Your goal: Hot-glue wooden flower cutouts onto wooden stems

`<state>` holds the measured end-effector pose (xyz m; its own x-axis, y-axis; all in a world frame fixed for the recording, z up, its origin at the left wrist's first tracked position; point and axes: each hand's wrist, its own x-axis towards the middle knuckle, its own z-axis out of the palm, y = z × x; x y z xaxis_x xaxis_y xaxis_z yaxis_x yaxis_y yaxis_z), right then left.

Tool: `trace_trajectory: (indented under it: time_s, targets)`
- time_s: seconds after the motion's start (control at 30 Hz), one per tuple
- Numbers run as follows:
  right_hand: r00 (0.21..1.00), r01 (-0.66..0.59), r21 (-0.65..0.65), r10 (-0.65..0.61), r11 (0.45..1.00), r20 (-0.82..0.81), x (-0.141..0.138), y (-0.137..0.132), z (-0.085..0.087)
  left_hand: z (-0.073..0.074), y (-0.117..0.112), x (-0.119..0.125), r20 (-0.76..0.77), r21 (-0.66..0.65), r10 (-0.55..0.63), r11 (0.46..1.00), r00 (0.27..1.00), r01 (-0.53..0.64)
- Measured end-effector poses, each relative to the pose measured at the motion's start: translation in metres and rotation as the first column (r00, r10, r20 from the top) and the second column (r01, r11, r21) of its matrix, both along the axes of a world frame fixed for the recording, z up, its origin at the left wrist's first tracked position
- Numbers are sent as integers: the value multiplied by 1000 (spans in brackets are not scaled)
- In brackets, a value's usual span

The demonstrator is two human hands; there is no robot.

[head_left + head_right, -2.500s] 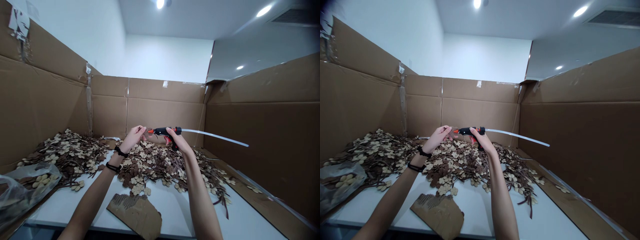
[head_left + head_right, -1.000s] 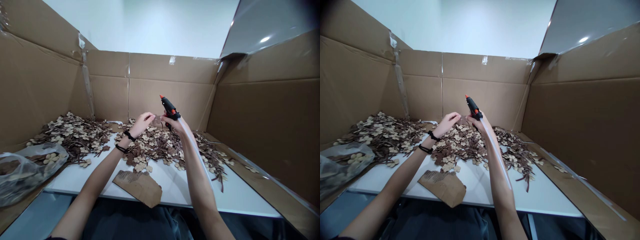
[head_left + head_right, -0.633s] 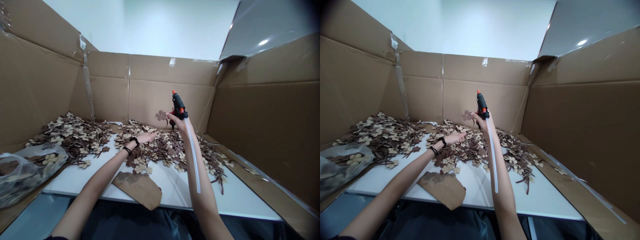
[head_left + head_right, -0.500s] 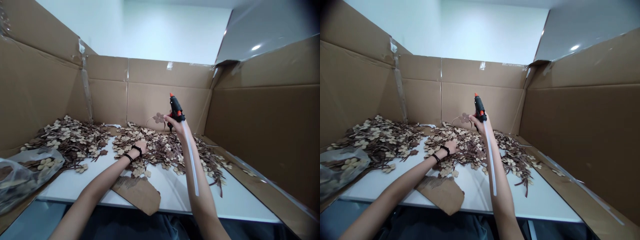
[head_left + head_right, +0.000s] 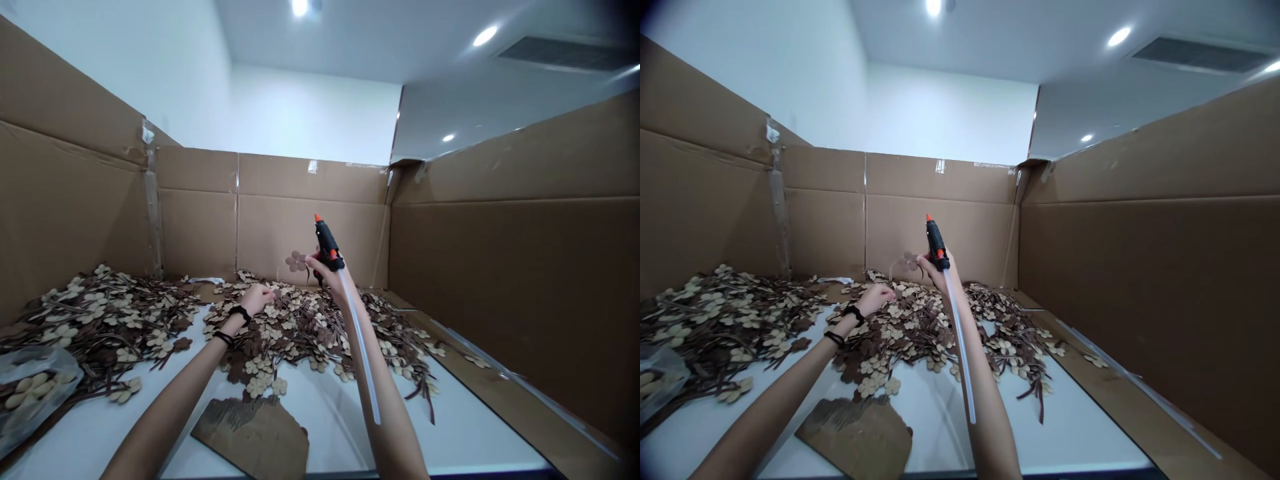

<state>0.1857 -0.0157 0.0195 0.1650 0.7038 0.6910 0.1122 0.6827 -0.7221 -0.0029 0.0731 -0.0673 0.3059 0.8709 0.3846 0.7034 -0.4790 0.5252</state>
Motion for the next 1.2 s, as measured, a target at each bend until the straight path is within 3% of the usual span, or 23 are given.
trace_trajectory:
  time_s: [0.07,0.1,0.2,0.33,0.53,0.73,0.93,1.2]
  targets:
    - [1000,7,28,-7,1000,-21,0,1,-1,27,-8,-11,126,57,-34,998,991,27]
    - [1000,11,49,-10,999,-30,-1,3,-1,40,-15,-15,260,104,-66,994,963,40]
    - [998,43,117,-37,992,-48,-1,8,-2,72,-42,-27,562,196,-150,980,814,46]
    - [997,76,161,-72,984,-27,-3,12,-3,93,-76,-29,679,176,-222,975,699,139]
    - [999,30,142,-35,989,33,-8,11,-5,95,-97,-13,665,109,-256,962,701,249]
    - [1000,-20,131,18,991,16,-14,8,-5,89,-99,-3,643,124,-286,954,710,273]
    - [999,-42,113,39,993,29,-16,6,-5,85,-98,4,689,124,-301,945,660,302]
    - [989,-33,162,9,986,149,-9,7,-1,86,-97,-1,622,137,-279,959,732,248]
